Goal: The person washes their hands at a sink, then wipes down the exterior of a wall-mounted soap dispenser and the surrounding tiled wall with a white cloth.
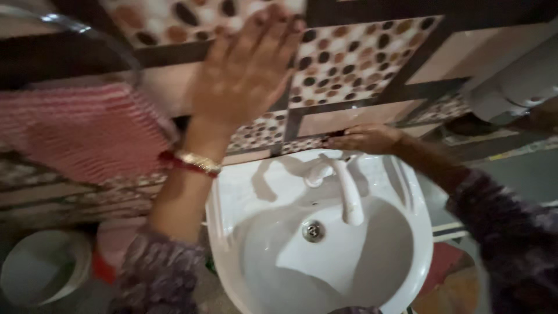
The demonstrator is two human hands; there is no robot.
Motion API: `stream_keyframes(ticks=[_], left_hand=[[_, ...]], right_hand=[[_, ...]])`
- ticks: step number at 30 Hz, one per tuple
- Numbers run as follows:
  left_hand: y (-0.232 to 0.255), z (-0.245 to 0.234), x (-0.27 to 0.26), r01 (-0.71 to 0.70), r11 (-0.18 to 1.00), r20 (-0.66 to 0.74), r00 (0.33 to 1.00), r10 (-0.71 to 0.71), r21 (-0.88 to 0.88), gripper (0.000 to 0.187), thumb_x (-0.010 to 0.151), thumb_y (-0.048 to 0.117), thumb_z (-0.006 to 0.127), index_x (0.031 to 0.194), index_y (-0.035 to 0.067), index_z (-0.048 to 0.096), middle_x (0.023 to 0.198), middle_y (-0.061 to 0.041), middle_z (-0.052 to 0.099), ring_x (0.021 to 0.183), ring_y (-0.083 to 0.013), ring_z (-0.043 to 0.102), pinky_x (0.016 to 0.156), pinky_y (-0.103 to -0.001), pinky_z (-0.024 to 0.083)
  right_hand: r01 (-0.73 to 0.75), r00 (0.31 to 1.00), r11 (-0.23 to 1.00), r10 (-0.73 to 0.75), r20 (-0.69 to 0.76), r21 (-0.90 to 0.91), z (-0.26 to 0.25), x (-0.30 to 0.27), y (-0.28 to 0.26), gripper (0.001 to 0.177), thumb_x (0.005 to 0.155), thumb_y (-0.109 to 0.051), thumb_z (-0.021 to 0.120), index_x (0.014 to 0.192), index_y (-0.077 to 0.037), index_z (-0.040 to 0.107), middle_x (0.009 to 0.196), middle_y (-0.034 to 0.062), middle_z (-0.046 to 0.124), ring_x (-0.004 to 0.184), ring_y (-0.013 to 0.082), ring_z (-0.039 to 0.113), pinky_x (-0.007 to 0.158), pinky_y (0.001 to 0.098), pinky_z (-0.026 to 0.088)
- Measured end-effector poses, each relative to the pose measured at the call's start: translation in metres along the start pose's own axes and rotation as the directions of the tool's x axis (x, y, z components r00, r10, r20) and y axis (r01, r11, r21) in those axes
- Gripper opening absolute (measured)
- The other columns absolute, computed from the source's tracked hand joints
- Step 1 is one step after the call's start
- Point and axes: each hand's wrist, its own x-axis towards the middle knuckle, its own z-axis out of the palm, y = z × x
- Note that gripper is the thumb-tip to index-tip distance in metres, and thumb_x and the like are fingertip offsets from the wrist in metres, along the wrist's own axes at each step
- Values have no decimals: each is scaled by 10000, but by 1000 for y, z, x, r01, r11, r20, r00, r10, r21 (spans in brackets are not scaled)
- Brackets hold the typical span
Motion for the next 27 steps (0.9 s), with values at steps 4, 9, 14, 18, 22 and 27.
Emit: stream_keyframes(ticks=[4, 9, 14, 18, 22, 27], left_hand=[[-3, -11, 13, -2, 998, -56, 998, -2, -61, 621, 1155, 321, 388, 1658, 46, 149, 1709, -155, 11, 1611, -294, 8, 1363, -487, -25], [-13, -36, 27, 283, 637, 426, 901, 79, -717, 537, 1169, 277, 278, 1669, 104, 194, 1720, -84, 128, 1590, -263, 85, 1294, -521, 34], [6, -40, 8, 157, 781, 157, 985, -77, -604, 468, 1164, 179, 532, 1607, 119, 391, 1661, -86, 358, 1542, -233, 262, 1314, -475, 226], [22, -66, -39, 140, 814, -25, 982, -187, -564, 435, 1166, 225, 649, 1548, 60, 522, 1636, -117, 441, 1518, -266, 392, 1243, -405, 433], [25, -133, -100, 279, 715, 83, 951, -297, -641, 358, 1053, 193, 719, 1373, 46, 654, 1447, -114, 588, 1341, -255, 554, 1085, -402, 546], [48, -163, -126, 522, 560, 330, 849, -412, -643, 286, 988, 122, 727, 1255, 22, 707, 1330, -125, 646, 1247, -280, 638, 1040, -404, 562]], right_hand=[[278, 947, 916, -312, -77, -289, -50, 95, 73, 647, 982, -346, 566, 1580, -177, 386, 1628, 33, 350, 1446, 200, 362, 1176, 381, 302], [157, 977, 924, -197, -83, -349, -119, 194, 112, 688, 973, -333, 512, 1597, -207, 254, 1636, -10, 304, 1472, 138, 314, 1209, 332, 277], [257, 956, 928, -284, -67, -269, -105, 223, 110, 675, 965, -315, 512, 1587, -200, 275, 1630, -2, 322, 1459, 147, 339, 1190, 335, 302], [343, 932, 909, -360, -34, -235, -71, 204, 97, 666, 959, -301, 511, 1579, -196, 292, 1625, 4, 336, 1449, 154, 359, 1175, 338, 322], [348, 937, 924, -350, 14, -157, -41, 175, 86, 657, 953, -286, 511, 1571, -191, 308, 1620, 10, 351, 1438, 161, 379, 1161, 340, 342], [325, 943, 945, -321, 89, -41, -21, 123, 67, 647, 945, -268, 510, 1561, -184, 330, 1614, 17, 369, 1425, 170, 404, 1142, 344, 367]])
